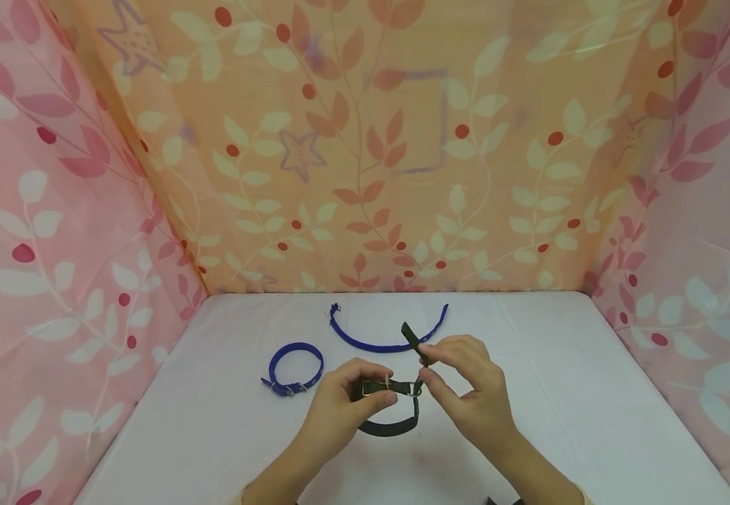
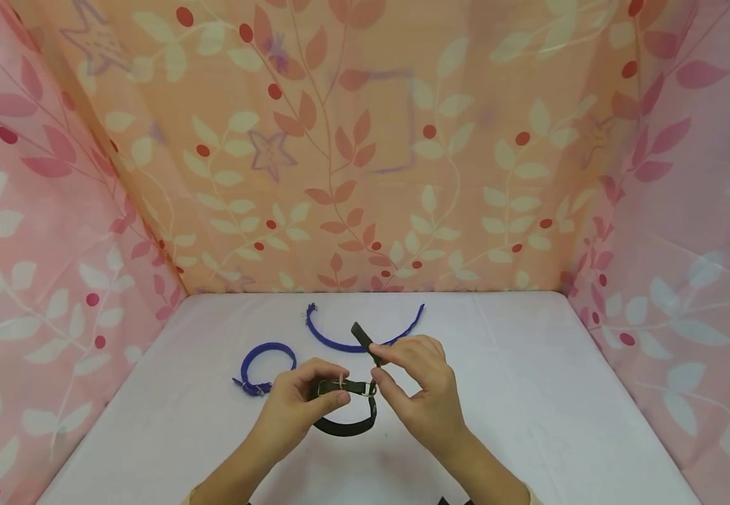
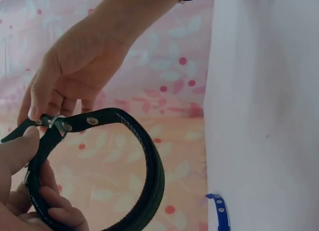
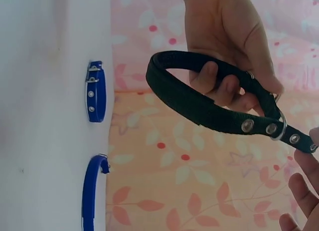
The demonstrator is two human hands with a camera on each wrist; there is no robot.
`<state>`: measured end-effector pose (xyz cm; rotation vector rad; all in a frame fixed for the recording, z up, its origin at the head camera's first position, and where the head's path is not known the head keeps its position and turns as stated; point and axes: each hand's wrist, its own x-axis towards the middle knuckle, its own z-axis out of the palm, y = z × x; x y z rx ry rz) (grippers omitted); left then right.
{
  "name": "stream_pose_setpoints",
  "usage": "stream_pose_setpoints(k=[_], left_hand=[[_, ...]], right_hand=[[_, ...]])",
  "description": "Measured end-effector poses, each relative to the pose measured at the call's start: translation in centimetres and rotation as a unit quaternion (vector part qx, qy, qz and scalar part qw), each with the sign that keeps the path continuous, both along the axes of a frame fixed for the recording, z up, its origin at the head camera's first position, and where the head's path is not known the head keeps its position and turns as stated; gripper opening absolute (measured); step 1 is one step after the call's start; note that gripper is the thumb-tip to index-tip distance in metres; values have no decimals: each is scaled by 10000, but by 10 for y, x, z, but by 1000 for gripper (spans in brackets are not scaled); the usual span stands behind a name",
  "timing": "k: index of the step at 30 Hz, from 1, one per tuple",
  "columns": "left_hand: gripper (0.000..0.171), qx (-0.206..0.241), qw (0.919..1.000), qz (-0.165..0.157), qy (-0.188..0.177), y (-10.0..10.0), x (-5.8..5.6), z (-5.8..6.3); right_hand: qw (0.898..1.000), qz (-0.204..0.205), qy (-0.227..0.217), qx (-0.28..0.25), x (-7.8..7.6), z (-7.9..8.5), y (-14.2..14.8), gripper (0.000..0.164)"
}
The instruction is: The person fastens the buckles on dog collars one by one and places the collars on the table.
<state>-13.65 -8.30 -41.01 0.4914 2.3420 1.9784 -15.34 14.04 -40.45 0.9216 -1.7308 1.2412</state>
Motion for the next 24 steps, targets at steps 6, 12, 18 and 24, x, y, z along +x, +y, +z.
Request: stream_pose_setpoints(k=[6,12,18,24], left_hand=[[23,28,9995,234,217,-1,1,3],[23,158,9987,381,287,-3,0,3],[23,160,9987,351,320,-4,-1,4],[22,164,9989,342,288,-4,0,6]], right_hand=[[9998,-139,-84,140,-2,3,6,42],[9994,-127,-44,320,-6,4,11,37],[9971,64,25,756,-7,6,15,36],[9923,203,211,1206,-9,9,16,35]])
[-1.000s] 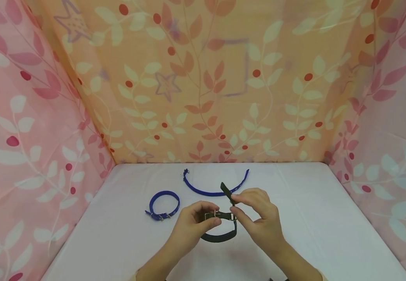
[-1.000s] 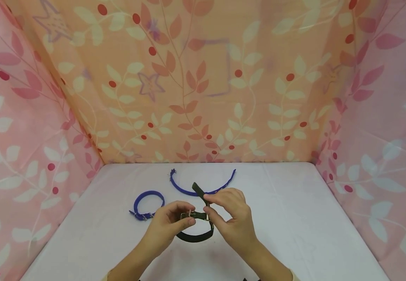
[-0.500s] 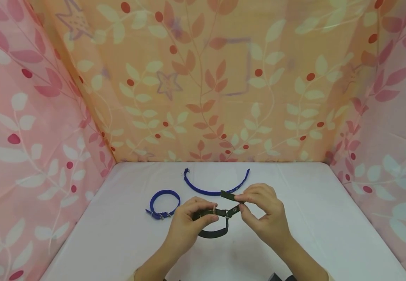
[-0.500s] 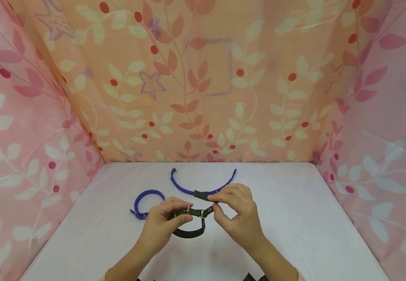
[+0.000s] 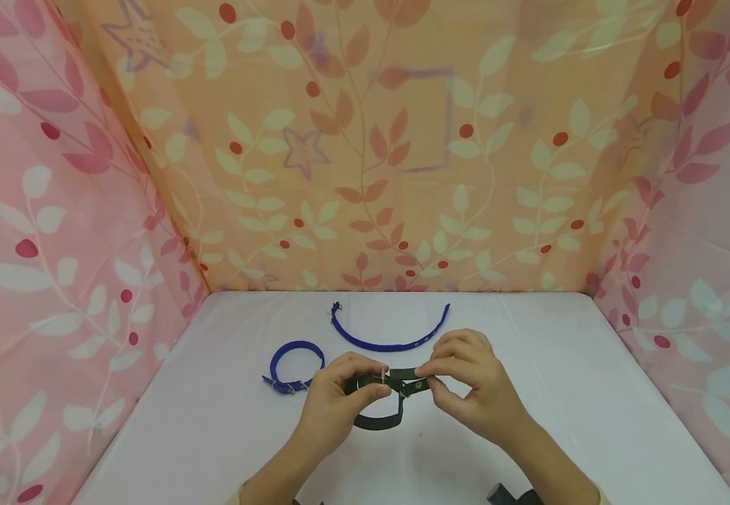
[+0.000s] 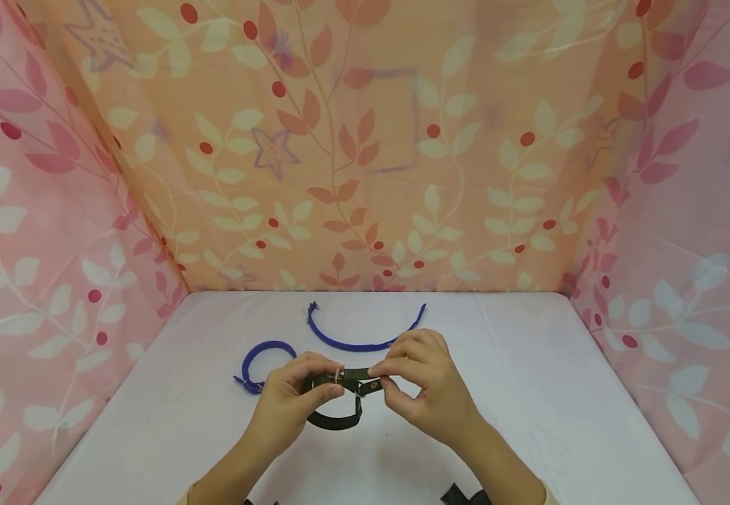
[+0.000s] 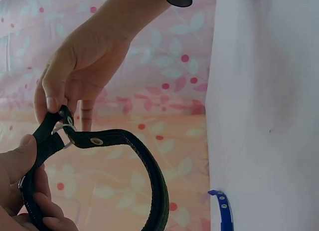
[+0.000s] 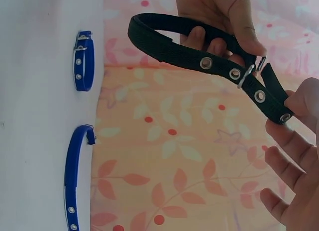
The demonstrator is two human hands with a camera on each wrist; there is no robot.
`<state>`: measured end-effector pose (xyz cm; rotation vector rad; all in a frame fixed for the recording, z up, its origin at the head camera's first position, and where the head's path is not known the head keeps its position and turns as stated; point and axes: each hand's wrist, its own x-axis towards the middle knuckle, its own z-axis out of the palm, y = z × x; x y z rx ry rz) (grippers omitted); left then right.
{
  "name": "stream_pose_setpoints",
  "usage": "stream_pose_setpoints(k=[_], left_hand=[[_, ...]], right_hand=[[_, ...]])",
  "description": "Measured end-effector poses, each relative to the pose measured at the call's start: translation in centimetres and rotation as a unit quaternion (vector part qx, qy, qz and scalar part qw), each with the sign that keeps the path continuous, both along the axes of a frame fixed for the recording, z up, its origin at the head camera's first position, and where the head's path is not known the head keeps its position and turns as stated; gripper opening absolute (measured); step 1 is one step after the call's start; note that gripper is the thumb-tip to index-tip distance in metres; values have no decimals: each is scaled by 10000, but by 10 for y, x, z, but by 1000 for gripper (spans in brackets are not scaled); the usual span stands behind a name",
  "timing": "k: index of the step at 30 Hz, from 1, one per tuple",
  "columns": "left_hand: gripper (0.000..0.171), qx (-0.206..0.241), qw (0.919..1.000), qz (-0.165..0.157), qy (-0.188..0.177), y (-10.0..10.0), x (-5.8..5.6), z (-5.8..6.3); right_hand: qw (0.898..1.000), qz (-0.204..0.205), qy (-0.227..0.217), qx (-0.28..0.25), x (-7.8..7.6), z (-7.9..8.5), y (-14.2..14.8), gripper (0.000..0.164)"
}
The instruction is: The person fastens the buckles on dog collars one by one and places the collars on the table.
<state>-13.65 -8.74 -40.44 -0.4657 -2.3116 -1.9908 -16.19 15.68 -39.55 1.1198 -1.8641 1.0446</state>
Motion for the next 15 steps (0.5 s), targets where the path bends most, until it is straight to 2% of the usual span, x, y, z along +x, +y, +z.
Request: stream_pose_setpoints(k=[10,15], left_hand=[[22,-212,9997,45,93,0,2,0],[25,-196,9998,-25,47,0,3,0]], right_hand=[[9988,226,239,356,0,0,-1,28],[9975,256,363,544,1,1,-2,19]])
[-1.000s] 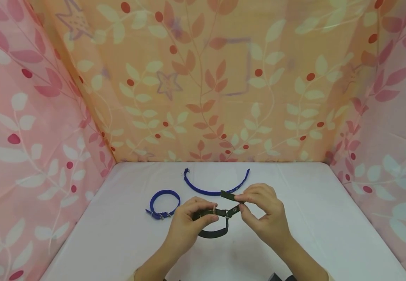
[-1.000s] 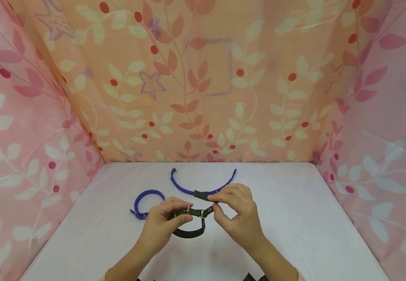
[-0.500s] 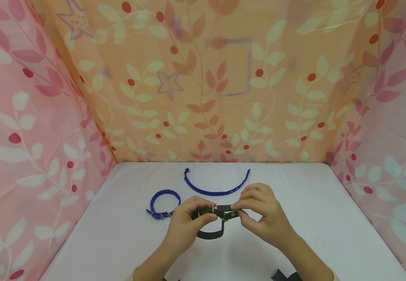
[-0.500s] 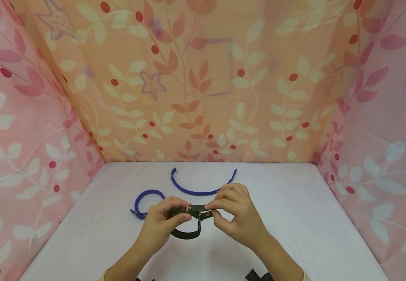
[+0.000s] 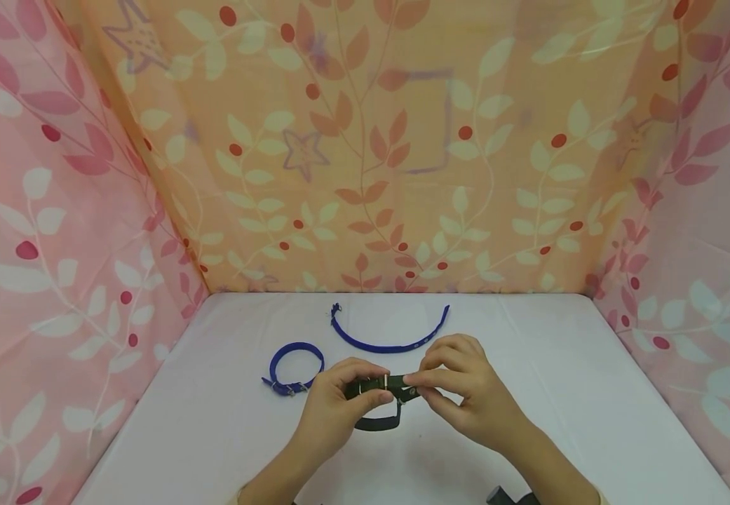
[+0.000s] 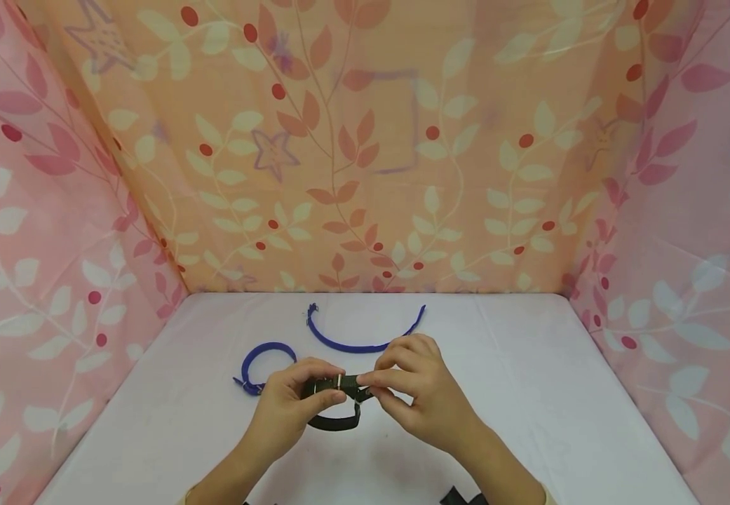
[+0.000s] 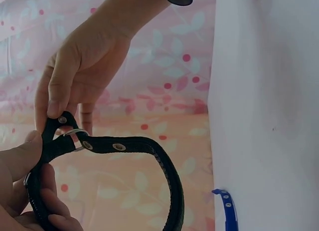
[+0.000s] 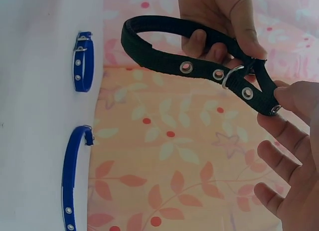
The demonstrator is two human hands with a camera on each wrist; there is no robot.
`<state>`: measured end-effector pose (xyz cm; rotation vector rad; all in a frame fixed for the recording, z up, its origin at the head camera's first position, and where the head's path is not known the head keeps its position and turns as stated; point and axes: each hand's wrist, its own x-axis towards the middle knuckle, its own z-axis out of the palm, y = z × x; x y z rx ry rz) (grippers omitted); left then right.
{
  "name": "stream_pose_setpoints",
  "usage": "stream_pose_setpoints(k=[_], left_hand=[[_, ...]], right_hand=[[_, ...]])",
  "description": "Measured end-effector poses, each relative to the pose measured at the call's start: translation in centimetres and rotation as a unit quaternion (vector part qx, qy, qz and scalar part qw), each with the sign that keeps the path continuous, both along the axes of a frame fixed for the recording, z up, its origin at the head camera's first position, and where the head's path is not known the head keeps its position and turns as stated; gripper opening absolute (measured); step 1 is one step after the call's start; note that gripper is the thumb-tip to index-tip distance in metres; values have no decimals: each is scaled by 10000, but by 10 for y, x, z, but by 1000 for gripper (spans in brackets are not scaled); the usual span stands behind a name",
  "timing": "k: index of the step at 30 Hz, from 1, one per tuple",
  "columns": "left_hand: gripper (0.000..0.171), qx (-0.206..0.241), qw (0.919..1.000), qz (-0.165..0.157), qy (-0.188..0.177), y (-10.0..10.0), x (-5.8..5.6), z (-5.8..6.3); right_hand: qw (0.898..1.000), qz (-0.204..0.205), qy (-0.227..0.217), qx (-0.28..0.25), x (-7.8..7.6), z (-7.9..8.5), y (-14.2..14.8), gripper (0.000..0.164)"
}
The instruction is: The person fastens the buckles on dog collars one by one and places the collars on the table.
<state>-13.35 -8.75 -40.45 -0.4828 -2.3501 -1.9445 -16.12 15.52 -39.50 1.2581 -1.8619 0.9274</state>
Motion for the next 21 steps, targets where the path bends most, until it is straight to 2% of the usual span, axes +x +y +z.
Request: stream_pose_setpoints(k=[6,14,18,21], left_hand=[[25,27,10000,-49,-58,0,1,0],[22,-90,9997,-223,-92,2,2,-2],[22,-14,9996,-225,-164,2,3,0],[22,25,9994,-245,-227,2,4,2]], right_hand=[[9999,-30,57,112,2,1,0,14],[9997,10,114,204,3,-1,-5,17],[9995,-69,-308,35,6,-3,-6,16],[9972,-162,-710,-166,7,-5,-7,23]])
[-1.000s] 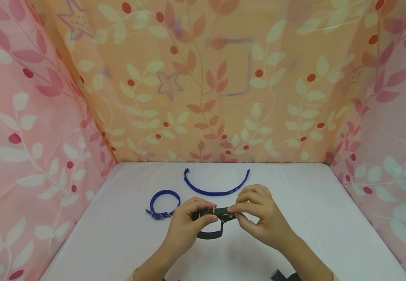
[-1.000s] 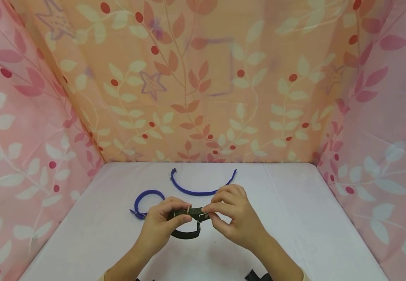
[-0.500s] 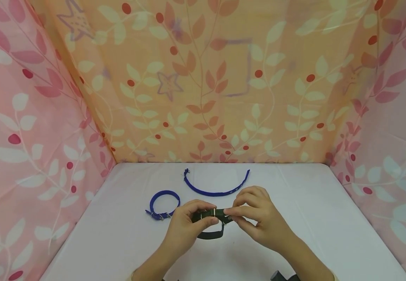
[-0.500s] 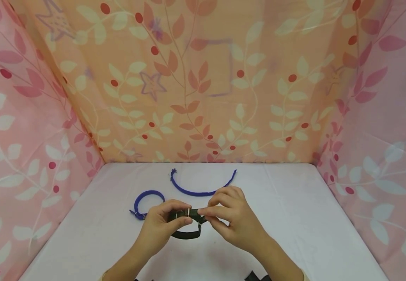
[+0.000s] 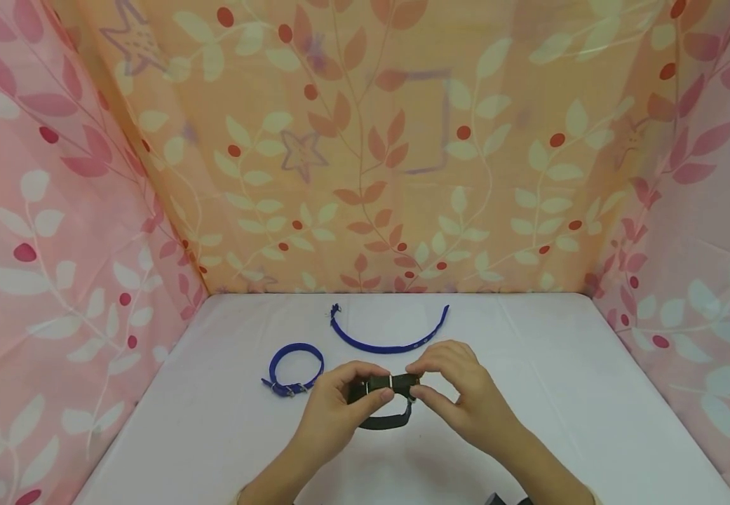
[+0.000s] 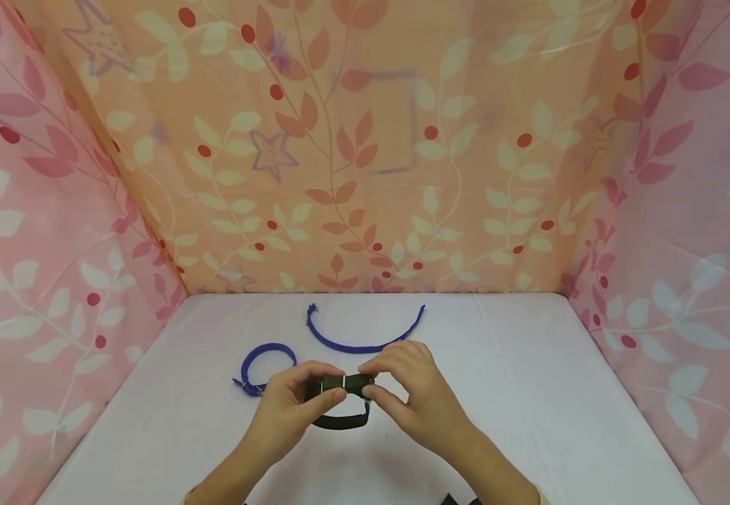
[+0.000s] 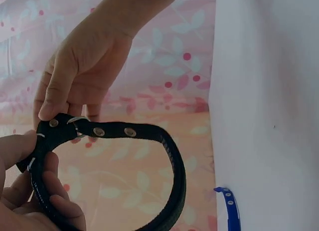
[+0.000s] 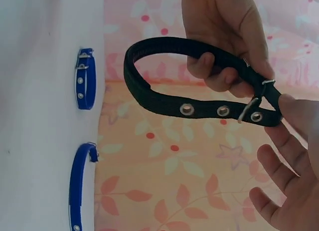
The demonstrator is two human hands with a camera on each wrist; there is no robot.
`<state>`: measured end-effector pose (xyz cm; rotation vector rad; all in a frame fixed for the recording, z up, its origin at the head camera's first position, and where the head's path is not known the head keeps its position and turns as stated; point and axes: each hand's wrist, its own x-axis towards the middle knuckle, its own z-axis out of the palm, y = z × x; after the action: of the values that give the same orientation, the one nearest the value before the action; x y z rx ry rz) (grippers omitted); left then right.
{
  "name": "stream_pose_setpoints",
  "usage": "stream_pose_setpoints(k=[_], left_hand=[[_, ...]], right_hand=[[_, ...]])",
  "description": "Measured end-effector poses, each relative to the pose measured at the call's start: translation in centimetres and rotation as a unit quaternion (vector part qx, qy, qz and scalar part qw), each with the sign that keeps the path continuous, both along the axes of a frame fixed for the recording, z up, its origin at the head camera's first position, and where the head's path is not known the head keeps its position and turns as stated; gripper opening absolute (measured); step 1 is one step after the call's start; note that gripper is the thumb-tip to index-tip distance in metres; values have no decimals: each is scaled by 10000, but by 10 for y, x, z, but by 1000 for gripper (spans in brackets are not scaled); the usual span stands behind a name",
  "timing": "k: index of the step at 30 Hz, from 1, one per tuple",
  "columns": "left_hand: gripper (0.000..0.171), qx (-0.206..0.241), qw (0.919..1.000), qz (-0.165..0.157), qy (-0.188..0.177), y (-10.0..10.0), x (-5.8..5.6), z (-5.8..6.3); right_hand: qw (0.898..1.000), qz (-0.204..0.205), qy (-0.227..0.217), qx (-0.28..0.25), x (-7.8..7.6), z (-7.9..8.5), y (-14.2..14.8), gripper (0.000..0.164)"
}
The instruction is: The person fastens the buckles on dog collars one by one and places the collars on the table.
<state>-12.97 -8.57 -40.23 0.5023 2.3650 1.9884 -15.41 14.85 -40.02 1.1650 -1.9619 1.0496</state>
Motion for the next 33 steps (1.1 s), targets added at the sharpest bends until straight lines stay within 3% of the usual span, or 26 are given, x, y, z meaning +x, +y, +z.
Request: stream_pose_setpoints(k=[15,18,24,33], left_hand=[[20,279,9994,-183,107,1,0,3],[19,265,9989,-173,360,1,-1,2],[18,75,9954,201,936,-2,-4,-2],[18,656,9944,101,821,-8,-4,4]], right_hand=[[9984,-182,-505,-146,5,-4,-5,47],[9975,-276,-642,-103,7,-3,-6,46],[9957,-397,-833,-104,7,-1,-5,41],[9934,-436,-1048,-167,7,-3,-2,38]])
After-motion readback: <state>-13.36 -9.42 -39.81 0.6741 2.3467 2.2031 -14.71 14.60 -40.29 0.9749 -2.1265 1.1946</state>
